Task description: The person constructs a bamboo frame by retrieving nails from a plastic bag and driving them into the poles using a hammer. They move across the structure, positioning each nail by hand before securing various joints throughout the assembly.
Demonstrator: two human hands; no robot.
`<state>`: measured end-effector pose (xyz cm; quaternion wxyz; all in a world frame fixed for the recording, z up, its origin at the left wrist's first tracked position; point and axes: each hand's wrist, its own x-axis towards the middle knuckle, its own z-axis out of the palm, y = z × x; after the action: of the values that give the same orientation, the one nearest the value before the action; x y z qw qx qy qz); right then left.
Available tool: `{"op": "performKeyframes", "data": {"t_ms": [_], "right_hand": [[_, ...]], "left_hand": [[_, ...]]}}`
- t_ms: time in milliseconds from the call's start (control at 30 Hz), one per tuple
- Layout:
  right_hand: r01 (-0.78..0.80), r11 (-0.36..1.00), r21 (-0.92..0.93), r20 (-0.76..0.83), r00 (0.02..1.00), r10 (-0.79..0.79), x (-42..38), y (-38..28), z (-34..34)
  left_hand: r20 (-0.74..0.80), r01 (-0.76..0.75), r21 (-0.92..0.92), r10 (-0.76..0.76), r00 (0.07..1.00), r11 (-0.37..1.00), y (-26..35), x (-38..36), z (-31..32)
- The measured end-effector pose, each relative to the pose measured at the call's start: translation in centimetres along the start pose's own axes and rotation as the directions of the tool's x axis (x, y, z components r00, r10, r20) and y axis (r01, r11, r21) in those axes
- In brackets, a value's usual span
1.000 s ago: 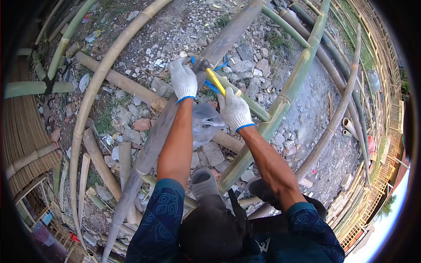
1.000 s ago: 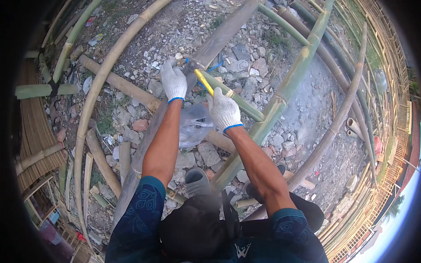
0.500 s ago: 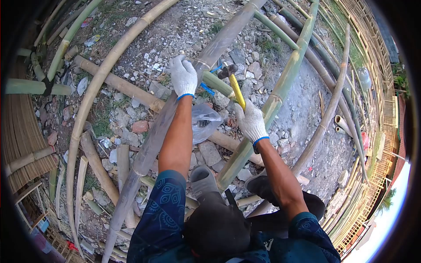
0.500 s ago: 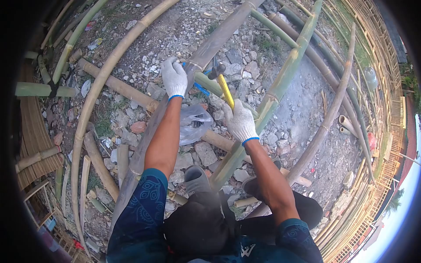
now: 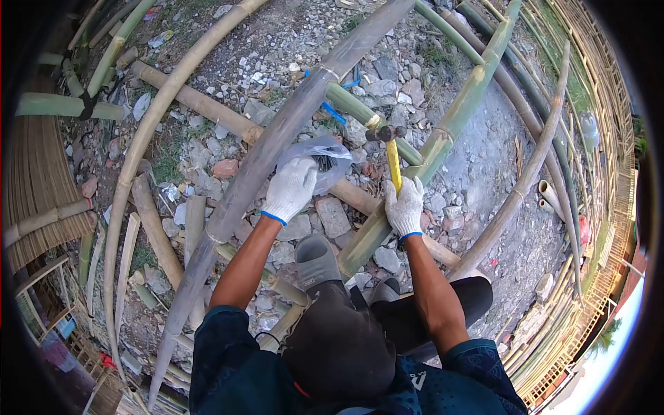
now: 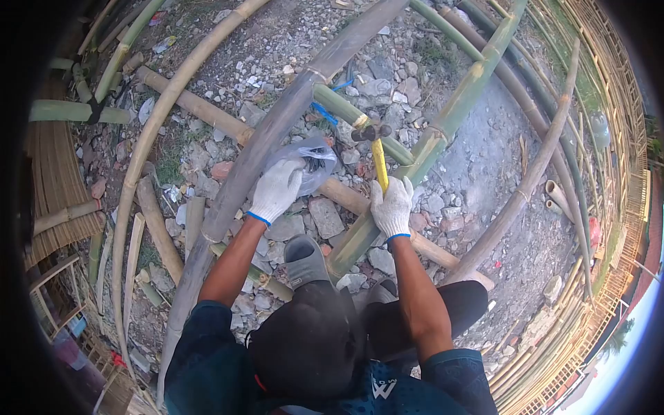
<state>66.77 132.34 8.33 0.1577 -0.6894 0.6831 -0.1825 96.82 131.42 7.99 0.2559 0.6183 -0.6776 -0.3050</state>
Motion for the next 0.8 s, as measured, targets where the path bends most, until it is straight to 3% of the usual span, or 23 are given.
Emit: {"op": "performKeyframes", "data": {"t_ms": [67,167,200,267,300,367,433,500,567,633,700,767,800], "right_hand": [[-0.05,0.999,-0.021,0.04,0.998,0.05,0.1,0.3,0.1],[-0.054,0.998,-0.033,0.005,0.999,0.054,0.1,1.1,0.3],[-0.045,0.998,-0.033,-0.016,0.999,0.044,0.0,1.2,0.4],[-0.024,0.999,-0.04,-0.026,0.999,0.023,0.1,1.5,0.9],[-0.05,0.998,-0.041,0.04,0.998,0.051,0.5,1.1,0.4],[0.012,0.998,-0.064,-0.015,1.0,-0.013,0.5,1.2,0.8],[0.032,0.997,-0.074,0.002,1.0,-0.031,0.6,1.0,0.6],[0.066,0.993,-0.094,-0.016,0.998,-0.068,0.6,1.0,0.5],[0.124,0.986,-0.111,-0.034,0.991,-0.129,0.8,1.5,0.8],[0.156,0.98,-0.123,-0.045,0.986,-0.163,0.8,1.6,1.2],[0.168,0.976,-0.138,-0.044,0.983,-0.176,1.0,1.6,1.0],[0.168,0.976,-0.135,-0.016,0.985,-0.172,1.2,1.7,1.1],[0.175,0.975,-0.14,-0.001,0.984,-0.177,1.3,1.7,0.8]], "left_hand": [[0.074,-0.037,0.23,0.02,0.997,0.973,-2.2,0.6,2.3],[0.101,-0.045,0.21,0.024,0.995,0.977,-0.2,0.4,1.8],[0.093,-0.173,0.226,0.155,0.984,0.959,0.2,-0.4,1.4],[0.122,-0.261,0.353,0.233,0.965,0.898,0.3,-1.5,1.5],[0.156,-0.266,0.409,0.22,0.963,0.873,-0.8,-1.8,2.2],[0.261,-0.298,0.518,0.184,0.948,0.802,-2.1,-1.5,2.3],[0.105,-0.176,0.323,0.149,0.983,0.93,-1.5,-0.1,1.5],[0.065,0.041,0.239,-0.058,0.996,0.97,1.1,1.7,0.0],[0.019,0.04,0.247,-0.046,0.999,0.968,3.5,3.2,-2.0],[0.018,0.021,0.383,-0.031,0.999,0.923,6.6,3.9,-4.5],[-0.063,-0.028,0.386,0.056,0.996,0.922,8.4,4.2,-7.1],[-0.13,-0.086,0.502,0.173,0.976,0.861,10.5,3.9,-10.7],[-0.181,-0.053,0.458,0.152,0.972,0.887,12.2,3.2,-12.5]]}}
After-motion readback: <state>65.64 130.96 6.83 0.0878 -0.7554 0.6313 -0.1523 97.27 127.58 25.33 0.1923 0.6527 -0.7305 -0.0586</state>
